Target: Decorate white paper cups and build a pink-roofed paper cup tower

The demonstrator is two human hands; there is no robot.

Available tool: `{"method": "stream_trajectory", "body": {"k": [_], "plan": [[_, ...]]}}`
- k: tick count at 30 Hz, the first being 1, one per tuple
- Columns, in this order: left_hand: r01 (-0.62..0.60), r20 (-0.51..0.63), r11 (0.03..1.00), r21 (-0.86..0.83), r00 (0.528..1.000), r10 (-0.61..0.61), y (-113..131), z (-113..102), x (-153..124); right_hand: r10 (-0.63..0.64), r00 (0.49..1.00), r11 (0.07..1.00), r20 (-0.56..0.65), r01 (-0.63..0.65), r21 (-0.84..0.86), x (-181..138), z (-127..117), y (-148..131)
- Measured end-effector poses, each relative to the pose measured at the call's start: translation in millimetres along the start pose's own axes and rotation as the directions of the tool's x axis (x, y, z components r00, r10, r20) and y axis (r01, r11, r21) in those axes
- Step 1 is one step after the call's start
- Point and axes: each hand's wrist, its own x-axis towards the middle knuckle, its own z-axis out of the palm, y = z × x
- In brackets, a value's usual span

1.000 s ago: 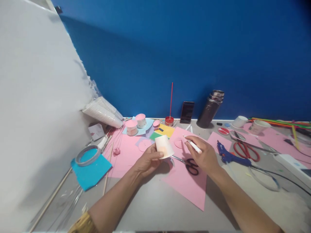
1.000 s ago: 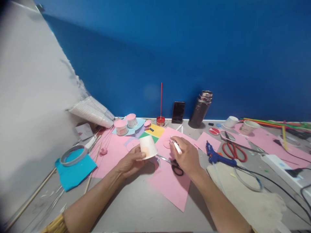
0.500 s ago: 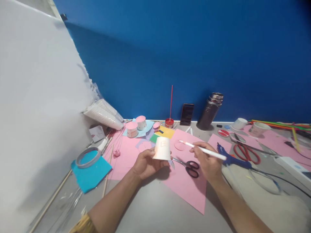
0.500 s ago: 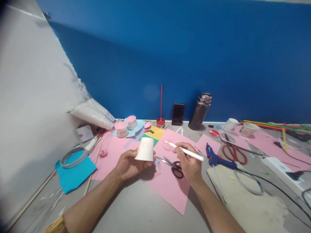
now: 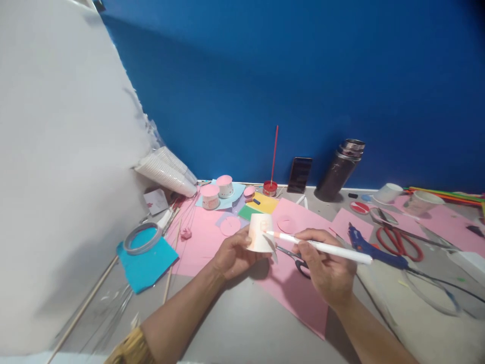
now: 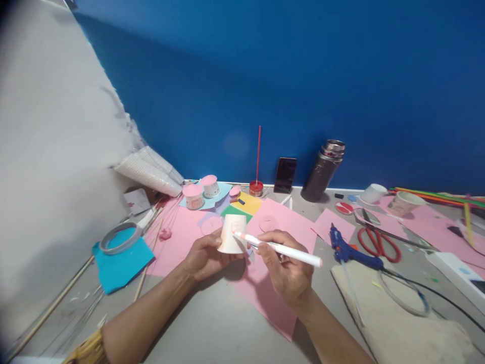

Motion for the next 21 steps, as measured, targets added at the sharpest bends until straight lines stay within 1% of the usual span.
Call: {"method": "stream_trajectory", "body": {"k": [5,8,16,21], "plan": [[0.009,-0.004,1.000,0.017,1.000,-0.009,0.5,-0.8,-0.1,0.030,0.999,1.000,0.028,-0.031,0.008,-3.0,1.1,1.7],[0.010,-0.003,1.000,0.008,1.000,-0.010,0.5,-0.8,-0.1,0.045,0.999,0.999,0.023,-0.045,0.008,-3.9,1.4,2.9],[0.028,0.005,1.000,-0.007,1.000,-0.028,-0.1,-1.7,-0.5,0.034,0.997,0.999,-0.069,-0.036,-0.023,0.9,-1.8,-1.3],[0.041,0.015,0.999,-0.019,0.999,-0.041,0.2,-6.0,-0.8,0.034,0.992,0.999,-0.118,-0.038,-0.034,3.1,-3.6,-3.9]]}}
